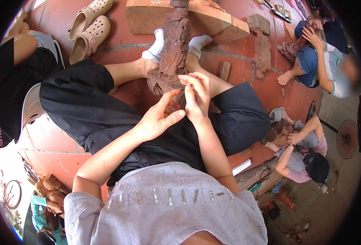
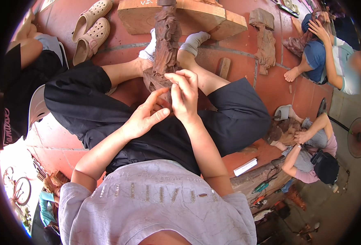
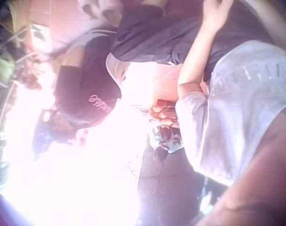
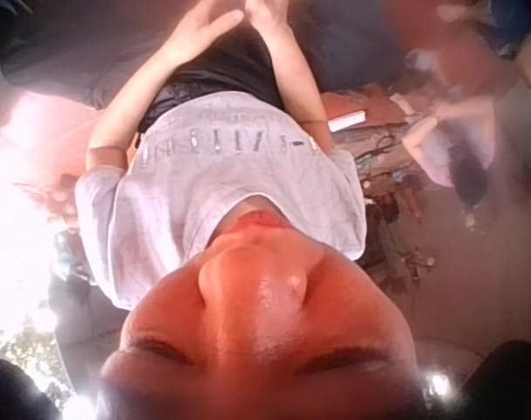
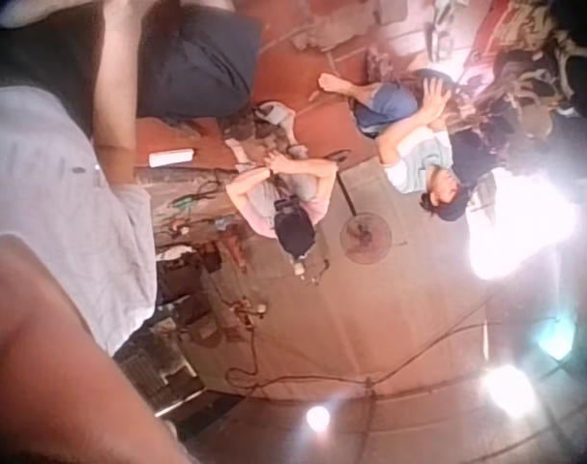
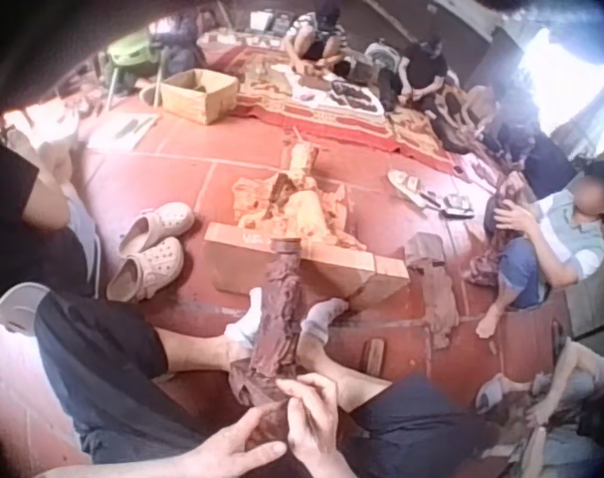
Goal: The person is carving a piece of wood using a chisel. They hold the wood steady with one hand while using the chisel with the other to shape and refine the surface. The person occasionally adjusts their grip and the position of the wood to access different areas.
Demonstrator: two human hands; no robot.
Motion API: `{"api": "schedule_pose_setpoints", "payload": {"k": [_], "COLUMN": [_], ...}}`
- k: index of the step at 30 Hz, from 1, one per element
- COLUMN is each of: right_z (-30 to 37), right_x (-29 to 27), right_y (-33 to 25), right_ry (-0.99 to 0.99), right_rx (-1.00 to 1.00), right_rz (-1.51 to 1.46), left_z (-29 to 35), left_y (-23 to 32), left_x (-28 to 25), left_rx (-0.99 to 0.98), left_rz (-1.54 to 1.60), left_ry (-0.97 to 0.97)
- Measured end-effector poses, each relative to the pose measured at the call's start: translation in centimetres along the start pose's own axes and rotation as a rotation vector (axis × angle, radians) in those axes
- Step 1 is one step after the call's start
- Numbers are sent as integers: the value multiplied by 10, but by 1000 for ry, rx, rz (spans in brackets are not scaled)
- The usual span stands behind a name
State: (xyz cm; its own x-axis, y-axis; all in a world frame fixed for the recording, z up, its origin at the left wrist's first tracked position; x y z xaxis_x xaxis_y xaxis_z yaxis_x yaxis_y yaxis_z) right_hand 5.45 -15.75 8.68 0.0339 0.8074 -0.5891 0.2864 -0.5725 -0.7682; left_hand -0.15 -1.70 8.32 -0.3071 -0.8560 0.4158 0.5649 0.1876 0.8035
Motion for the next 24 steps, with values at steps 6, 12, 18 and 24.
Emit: {"api": "schedule_pose_setpoints", "payload": {"k": [6,12,18,24], "right_z": [-2,-13,-26,-27], "right_x": [19,20,19,24], "right_y": [-14,-17,-12,-7], "right_ry": [-53,-26,5,27], "right_rx": [-114,-155,-195,-198], "right_rz": [181,153,174,243], "left_z": [-24,-30,-40,-50], "left_y": [-6,0,23,21], "left_x": [-3,-14,-21,-25], "left_rx": [68,208,238,282], "left_rz": [225,220,-53,-169], "left_ry": [34,155,222,220]}}
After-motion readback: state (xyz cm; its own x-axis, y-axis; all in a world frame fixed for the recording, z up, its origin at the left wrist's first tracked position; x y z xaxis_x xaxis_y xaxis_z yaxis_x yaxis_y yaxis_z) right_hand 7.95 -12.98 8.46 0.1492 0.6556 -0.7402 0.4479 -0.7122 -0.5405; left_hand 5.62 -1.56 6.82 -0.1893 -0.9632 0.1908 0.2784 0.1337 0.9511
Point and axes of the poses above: each hand's wrist, its own z-axis away from the middle knuckle, its own x-axis out of the palm, y = z × x, the point moved 5 cm from there along -z, towards the middle knuckle, and after that the axes turned 10 degrees about z, right-handed, at the moved point
